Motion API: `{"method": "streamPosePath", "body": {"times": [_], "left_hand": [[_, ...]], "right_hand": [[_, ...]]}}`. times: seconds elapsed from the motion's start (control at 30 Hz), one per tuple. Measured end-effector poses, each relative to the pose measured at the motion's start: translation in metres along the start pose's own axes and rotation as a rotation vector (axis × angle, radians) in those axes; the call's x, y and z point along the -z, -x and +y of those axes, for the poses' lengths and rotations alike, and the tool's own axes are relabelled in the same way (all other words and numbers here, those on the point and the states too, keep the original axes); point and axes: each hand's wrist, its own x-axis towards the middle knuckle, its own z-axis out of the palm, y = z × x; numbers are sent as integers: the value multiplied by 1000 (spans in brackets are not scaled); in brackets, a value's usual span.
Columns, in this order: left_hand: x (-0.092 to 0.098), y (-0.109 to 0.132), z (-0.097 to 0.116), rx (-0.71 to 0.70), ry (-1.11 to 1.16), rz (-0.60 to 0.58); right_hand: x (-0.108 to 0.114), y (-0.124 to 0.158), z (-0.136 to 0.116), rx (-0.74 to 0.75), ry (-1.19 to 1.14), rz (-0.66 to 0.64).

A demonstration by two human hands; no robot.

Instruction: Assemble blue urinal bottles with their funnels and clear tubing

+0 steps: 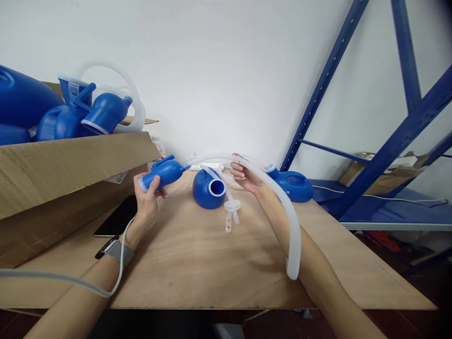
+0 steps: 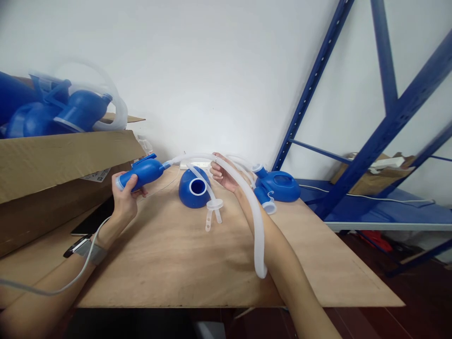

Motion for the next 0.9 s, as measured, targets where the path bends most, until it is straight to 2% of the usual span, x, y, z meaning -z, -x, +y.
{"method": "streamPosePath", "body": {"times": [0.2,0.57,0.73,0.9], "left_hand": [[-3,4,1,18,31,6],[-2,3,-2,40,53,-1],[-3,3,-2,47,52,1],[-2,2,-3,37,54,12]], "right_hand": [[18,2,-2,89,-71,-131],[47,13,-5,8,-64,-278],[30,13,-9,80,296,-378],[5,12,-16,234,596,-176]]}}
